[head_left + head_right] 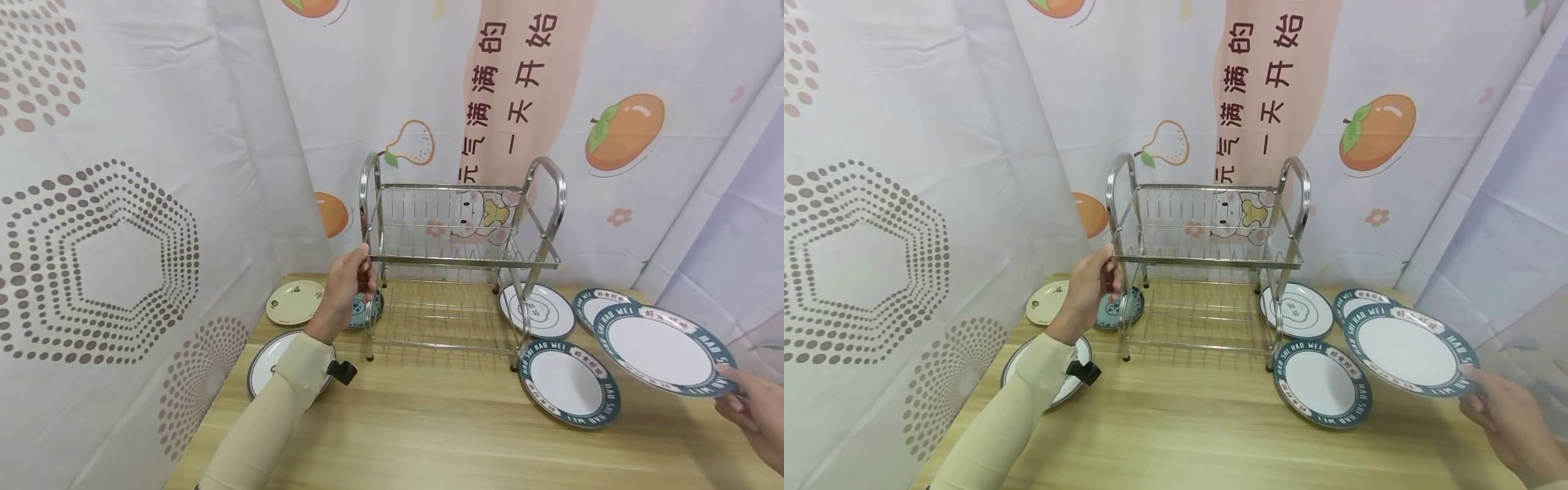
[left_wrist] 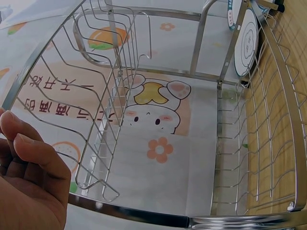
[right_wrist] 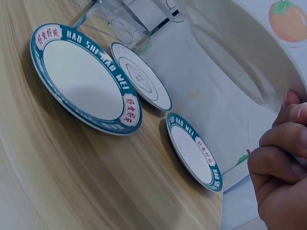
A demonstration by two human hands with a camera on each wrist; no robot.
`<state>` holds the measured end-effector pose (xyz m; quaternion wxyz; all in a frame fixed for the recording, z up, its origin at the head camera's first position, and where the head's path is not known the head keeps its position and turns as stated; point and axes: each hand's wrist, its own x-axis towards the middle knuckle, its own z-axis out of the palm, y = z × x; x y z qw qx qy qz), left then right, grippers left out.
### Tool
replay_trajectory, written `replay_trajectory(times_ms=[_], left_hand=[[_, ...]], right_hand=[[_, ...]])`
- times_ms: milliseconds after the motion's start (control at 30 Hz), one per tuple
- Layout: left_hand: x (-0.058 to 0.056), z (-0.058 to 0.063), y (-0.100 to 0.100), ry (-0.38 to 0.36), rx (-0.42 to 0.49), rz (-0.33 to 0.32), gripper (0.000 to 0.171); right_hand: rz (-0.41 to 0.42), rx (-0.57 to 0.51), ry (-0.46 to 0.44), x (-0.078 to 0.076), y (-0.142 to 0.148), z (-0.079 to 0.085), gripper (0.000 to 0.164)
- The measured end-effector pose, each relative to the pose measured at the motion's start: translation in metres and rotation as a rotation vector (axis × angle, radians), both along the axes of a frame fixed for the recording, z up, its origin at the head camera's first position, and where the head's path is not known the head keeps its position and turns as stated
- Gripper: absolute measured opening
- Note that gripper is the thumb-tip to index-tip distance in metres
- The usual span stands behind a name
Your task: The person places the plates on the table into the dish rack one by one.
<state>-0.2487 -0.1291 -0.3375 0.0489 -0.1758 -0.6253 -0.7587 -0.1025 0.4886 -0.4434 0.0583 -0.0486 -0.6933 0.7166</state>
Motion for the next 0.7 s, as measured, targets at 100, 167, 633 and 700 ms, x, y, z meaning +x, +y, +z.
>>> replay_trajectory(times_ms=[100, 167, 633, 700], left_hand=[[0.0, 0.0, -0.001, 0.004, -0.005, 0.001, 0.047], [-0.001, -0.001, -0.001, 0.003, -0.007, 0.001, 0.047], [-0.002, 0.0, -0.002, -0.019, -0.013, -0.009, 0.046], [-0.002, -0.001, -0.002, -0.022, -0.017, -0.009, 0.046]], right_hand=[[0.011, -0.032, 0.033, -0.001, -0.004, 0.002, 0.052], [0.032, -0.064, 0.058, -0.002, -0.007, 0.003, 0.053], [0.068, -0.079, 0.077, -0.013, -0.015, 0.006, 0.051], [0.093, -0.087, 0.088, -0.016, -0.014, 0.007, 0.052]])
